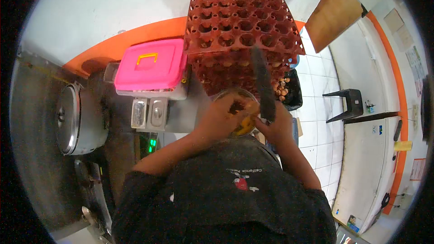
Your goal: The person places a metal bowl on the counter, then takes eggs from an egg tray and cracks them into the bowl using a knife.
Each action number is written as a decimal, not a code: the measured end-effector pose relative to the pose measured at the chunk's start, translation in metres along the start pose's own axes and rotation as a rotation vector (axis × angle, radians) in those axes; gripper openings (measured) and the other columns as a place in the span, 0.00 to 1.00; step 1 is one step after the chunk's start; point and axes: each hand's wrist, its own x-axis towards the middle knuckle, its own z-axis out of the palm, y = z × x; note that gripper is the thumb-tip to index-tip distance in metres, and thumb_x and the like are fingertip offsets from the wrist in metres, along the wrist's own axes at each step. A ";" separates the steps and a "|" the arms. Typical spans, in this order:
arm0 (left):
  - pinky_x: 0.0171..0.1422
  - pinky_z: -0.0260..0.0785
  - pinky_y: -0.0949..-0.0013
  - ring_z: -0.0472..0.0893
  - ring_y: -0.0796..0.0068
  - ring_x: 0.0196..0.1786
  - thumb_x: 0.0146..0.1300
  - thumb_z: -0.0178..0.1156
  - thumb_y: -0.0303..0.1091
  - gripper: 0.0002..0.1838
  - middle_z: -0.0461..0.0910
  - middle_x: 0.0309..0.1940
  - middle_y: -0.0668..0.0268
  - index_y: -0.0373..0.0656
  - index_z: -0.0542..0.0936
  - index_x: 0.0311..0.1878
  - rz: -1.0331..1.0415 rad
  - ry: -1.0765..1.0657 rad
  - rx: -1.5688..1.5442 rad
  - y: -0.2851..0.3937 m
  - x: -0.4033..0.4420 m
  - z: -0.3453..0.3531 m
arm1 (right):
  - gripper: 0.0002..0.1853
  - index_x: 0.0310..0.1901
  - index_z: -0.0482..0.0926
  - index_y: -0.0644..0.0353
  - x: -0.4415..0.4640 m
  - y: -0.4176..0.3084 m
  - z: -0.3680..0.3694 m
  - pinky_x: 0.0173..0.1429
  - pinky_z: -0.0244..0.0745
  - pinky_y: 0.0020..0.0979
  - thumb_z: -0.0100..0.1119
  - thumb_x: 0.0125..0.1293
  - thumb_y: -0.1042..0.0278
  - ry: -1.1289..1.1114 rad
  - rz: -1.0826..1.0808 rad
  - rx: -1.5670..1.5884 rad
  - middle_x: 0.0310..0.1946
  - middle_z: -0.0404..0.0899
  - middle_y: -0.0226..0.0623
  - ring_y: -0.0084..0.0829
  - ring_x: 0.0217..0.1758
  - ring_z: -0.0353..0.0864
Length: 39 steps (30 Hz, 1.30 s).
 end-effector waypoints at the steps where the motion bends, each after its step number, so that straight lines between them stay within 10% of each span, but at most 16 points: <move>1: 0.66 0.78 0.49 0.85 0.48 0.60 0.64 0.72 0.43 0.28 0.85 0.61 0.48 0.40 0.83 0.66 0.158 0.024 0.038 0.011 0.005 0.005 | 0.25 0.55 0.82 0.61 -0.007 0.001 -0.008 0.51 0.83 0.46 0.77 0.62 0.57 0.094 0.019 -0.006 0.43 0.88 0.47 0.49 0.45 0.90; 5: 0.71 0.74 0.50 0.81 0.43 0.66 0.67 0.70 0.39 0.25 0.74 0.69 0.43 0.38 0.82 0.64 0.593 0.122 0.162 0.066 0.025 0.035 | 0.23 0.57 0.82 0.59 -0.002 0.012 -0.050 0.48 0.82 0.45 0.76 0.68 0.54 0.519 -0.030 -0.065 0.40 0.87 0.44 0.49 0.42 0.89; 12: 0.69 0.75 0.46 0.83 0.41 0.61 0.68 0.65 0.40 0.22 0.85 0.55 0.48 0.41 0.80 0.62 0.831 0.077 0.305 0.154 0.079 -0.004 | 0.23 0.55 0.78 0.65 0.013 0.061 -0.099 0.57 0.80 0.42 0.78 0.63 0.66 0.504 0.201 0.075 0.47 0.84 0.47 0.48 0.49 0.85; 18: 0.69 0.76 0.45 0.84 0.41 0.62 0.73 0.56 0.42 0.20 0.84 0.60 0.48 0.45 0.82 0.63 0.553 0.443 0.926 0.165 0.288 -0.097 | 0.25 0.57 0.73 0.65 -0.051 0.070 -0.087 0.56 0.81 0.36 0.76 0.61 0.79 0.333 0.227 0.280 0.46 0.84 0.41 0.32 0.49 0.86; 23: 0.66 0.79 0.49 0.82 0.50 0.66 0.71 0.59 0.35 0.18 0.84 0.61 0.54 0.49 0.83 0.62 0.283 0.292 1.060 0.149 0.337 -0.118 | 0.25 0.57 0.75 0.63 -0.076 0.090 -0.076 0.57 0.81 0.36 0.77 0.60 0.77 0.193 0.242 0.301 0.46 0.87 0.40 0.33 0.51 0.88; 32: 0.64 0.79 0.54 0.85 0.51 0.60 0.67 0.67 0.34 0.21 0.85 0.56 0.50 0.42 0.80 0.61 0.567 0.518 0.786 0.196 0.253 -0.134 | 0.12 0.50 0.78 0.62 -0.082 0.069 -0.072 0.54 0.82 0.37 0.63 0.65 0.79 0.163 0.223 0.232 0.41 0.88 0.40 0.35 0.45 0.89; 39: 0.71 0.75 0.64 0.83 0.68 0.63 0.66 0.73 0.26 0.28 0.85 0.56 0.62 0.37 0.76 0.68 0.579 -0.034 -0.358 0.099 0.034 -0.071 | 0.07 0.45 0.81 0.61 -0.057 0.028 -0.056 0.48 0.81 0.49 0.59 0.67 0.77 -0.084 0.093 -0.035 0.36 0.85 0.50 0.56 0.43 0.87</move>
